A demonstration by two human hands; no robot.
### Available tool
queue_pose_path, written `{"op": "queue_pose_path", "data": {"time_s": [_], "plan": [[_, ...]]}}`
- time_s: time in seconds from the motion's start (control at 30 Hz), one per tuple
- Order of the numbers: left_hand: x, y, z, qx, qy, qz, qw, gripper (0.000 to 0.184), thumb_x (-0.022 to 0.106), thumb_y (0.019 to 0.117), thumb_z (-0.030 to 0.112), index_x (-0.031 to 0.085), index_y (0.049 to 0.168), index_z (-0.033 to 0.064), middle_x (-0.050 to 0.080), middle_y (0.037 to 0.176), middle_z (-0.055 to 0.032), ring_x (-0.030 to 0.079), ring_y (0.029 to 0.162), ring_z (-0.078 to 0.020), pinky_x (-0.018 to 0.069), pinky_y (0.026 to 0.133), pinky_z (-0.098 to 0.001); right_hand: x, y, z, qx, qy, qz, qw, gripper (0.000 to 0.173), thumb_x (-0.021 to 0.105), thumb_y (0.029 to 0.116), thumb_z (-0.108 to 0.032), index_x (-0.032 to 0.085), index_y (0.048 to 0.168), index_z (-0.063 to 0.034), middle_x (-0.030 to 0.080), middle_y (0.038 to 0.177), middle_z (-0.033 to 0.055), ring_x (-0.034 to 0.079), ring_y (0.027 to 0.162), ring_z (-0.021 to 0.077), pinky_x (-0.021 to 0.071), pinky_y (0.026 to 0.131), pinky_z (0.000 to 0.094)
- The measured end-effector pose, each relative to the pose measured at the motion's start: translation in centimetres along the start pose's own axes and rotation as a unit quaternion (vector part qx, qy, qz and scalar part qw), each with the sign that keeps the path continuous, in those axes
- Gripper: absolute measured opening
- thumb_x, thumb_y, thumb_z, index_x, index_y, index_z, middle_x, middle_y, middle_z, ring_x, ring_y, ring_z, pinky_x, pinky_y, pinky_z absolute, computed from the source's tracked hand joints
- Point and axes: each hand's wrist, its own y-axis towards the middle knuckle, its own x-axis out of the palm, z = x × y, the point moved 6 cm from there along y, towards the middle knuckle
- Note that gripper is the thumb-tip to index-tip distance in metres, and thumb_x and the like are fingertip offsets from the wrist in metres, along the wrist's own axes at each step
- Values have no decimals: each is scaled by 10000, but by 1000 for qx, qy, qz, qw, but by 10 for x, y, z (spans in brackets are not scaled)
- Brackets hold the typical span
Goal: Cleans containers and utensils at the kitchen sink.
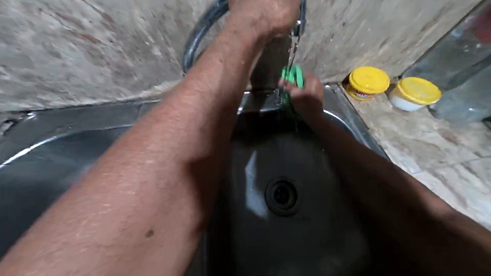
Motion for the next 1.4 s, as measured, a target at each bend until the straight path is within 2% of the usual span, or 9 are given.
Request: {"op": "queue_pose_path", "data": {"time_s": [0.1,0.2,0.5,0.63,0.8,1.0,1.1,1.2,1.4], "plan": [[7,-12,-1,7,-23,-11,1000,124,555,1016,46,627,930,-5,501,762,-19,472,636,-48,436,602,-214,44,-23,39,114,51,-86,988,608,613,990,-481,550,1372,-12,720,1041,224,711,969,412,544,832,624],[-4,7,0,19,52,47,997,309,510,1059,287,708,1112,55,679,1100,-159,590,1130,-330,348,993,-624,37,-60,48,119,98,-164,974,580,676,973,-454,591,1261,42,697,983,253,696,907,431,536,804,646],[-4,10,-5,2,80,40,996,417,412,1080,409,630,1252,99,583,1321,-186,431,1355,-383,255,1059,-654,42,-58,42,119,104,-170,973,548,670,977,-440,613,1260,25,710,983,257,703,917,445,530,805,663],[-4,8,-5,-1,62,35,997,391,452,1076,395,626,1228,80,564,1275,-218,446,1298,-419,281,1030,-650,44,-49,53,275,474,-161,821,265,556,1040,-308,637,1068,-58,608,726,10,585,596,82,531,554,279],[-6,11,-7,3,58,33,998,397,448,1080,404,641,1188,74,580,1198,-211,490,1226,-415,311,1006,-643,74,-3,28,208,807,-94,544,456,231,1085,-319,652,1056,-144,735,872,-2,716,804,81,604,721,283],[-6,8,-9,15,57,32,998,383,459,1077,397,660,1145,78,601,1140,-189,515,1189,-396,324,997,-621,72,15,19,203,837,-27,507,467,206,1111,-331,639,1050,-167,728,901,-27,710,848,54,603,752,262],[-4,9,-9,17,54,38,998,368,471,1074,392,658,1138,82,593,1141,-188,507,1189,-397,320,997,-616,65,21,17,207,803,-113,547,373,296,1088,-328,631,1034,-173,703,824,-47,683,726,27,587,647,231],[-3,7,-8,10,55,36,998,354,477,1074,389,654,1132,88,584,1132,-181,502,1185,-386,316,992,-605,57,24,26,253,508,-149,810,98,554,1016,-203,577,959,-127,462,602,-20,414,430,64,388,391,236],[-4,6,-7,6,64,30,997,368,457,1083,383,644,1158,74,579,1154,-194,499,1198,-391,314,984,-606,48,-49,2,95,-9,-240,966,540,645,997,-409,529,1408,-78,721,1044,223,704,981,434,534,831,632]]}}
